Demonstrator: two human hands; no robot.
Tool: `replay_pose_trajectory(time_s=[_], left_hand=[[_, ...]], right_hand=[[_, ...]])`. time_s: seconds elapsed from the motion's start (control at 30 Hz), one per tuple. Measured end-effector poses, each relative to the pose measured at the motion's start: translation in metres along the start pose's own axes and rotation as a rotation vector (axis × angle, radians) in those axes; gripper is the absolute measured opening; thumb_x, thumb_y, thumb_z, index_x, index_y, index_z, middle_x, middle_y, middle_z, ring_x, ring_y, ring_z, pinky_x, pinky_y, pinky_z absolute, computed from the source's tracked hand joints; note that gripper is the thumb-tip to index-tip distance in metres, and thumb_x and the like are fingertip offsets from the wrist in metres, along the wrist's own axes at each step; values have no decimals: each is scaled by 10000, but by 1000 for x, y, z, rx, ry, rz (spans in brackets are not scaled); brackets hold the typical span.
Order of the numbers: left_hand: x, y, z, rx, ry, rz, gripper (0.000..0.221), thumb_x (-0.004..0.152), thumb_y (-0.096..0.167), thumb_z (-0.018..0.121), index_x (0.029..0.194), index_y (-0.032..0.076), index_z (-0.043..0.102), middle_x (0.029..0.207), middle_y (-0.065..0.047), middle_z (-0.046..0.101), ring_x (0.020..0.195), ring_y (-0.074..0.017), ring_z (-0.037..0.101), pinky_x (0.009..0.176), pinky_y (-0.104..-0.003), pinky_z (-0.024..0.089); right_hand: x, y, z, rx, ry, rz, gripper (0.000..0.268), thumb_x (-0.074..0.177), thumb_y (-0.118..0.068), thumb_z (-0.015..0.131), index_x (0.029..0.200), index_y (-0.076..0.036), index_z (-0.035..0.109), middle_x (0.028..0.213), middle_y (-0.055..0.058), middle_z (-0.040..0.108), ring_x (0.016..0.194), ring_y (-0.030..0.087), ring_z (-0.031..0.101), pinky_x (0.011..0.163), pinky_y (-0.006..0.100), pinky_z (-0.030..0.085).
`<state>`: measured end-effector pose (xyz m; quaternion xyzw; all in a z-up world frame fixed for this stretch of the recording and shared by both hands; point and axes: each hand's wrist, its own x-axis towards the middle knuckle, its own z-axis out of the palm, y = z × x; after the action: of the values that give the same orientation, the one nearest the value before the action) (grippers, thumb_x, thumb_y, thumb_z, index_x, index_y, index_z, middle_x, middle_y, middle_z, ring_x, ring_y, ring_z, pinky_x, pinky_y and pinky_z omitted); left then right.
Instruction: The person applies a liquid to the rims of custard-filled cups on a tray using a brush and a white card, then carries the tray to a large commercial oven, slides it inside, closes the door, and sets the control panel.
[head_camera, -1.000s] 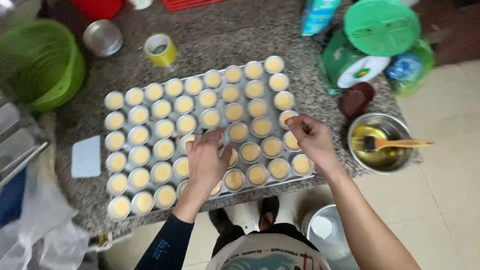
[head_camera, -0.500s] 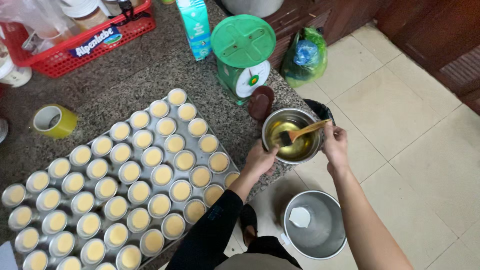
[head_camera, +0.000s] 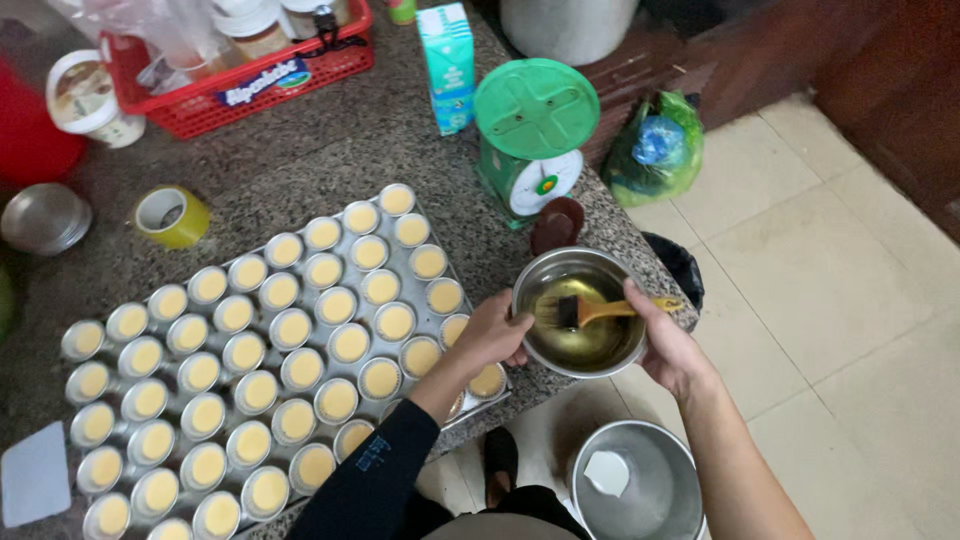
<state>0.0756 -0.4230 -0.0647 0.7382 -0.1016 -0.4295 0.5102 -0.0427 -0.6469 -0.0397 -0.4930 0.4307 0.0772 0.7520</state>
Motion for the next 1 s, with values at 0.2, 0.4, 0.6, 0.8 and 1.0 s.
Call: replay_pose_trajectory(time_s=[0.2, 0.4, 0.6, 0.8, 1.0], left_hand=[[-71, 12, -66, -68, 222, 127, 387, 957, 291, 632, 1207, -4, 634, 697, -62, 705, 534, -145, 676, 484, -290, 532], [-177, -50, -170, 92, 996, 207, 291, 923, 312, 717, 1064, 58, 690, 603, -47, 609, 520, -130, 548, 486, -315, 426], [-320, -214, -296, 254, 1545, -123, 382, 877, 344, 710, 1117, 48, 702, 857, -130, 750, 810, -300, 732, 731, -415, 555], [-364, -338, -374, 380, 1331, -591, 545, 879, 519, 709, 1084, 15, 736, 1026, -209, 755, 1048, -388, 711, 907, -474, 556], [-336, -341, -409, 399, 1290, -777, 1003, 740, 671, 804, 1390, -9, 455, 1514, -279, 400, 1411, -415, 375, 1048, -494, 433]], right_hand=[[6, -2, 72, 21, -171, -4, 542, 977, -445, 598, 1318, -24, 619, 1227, 152, 724, 1049, 233, 708, 902, 364, 584], [10, -13, 179, -54, -324, -73, 502, 979, -454, 545, 1318, -91, 614, 1246, 79, 740, 1097, 173, 722, 948, 336, 559], [18, 6, 286, -142, -445, -68, 411, 1049, -390, 588, 1282, -54, 628, 1216, 82, 709, 1068, 174, 681, 930, 317, 543], [18, 47, 378, -146, -518, -9, 302, 1016, -261, 593, 1243, -69, 648, 1167, 40, 738, 1044, 136, 709, 896, 281, 586], [9, 77, 434, -162, -525, 40, 313, 1012, -257, 584, 1217, -34, 667, 1135, 75, 752, 982, 147, 720, 883, 290, 579]])
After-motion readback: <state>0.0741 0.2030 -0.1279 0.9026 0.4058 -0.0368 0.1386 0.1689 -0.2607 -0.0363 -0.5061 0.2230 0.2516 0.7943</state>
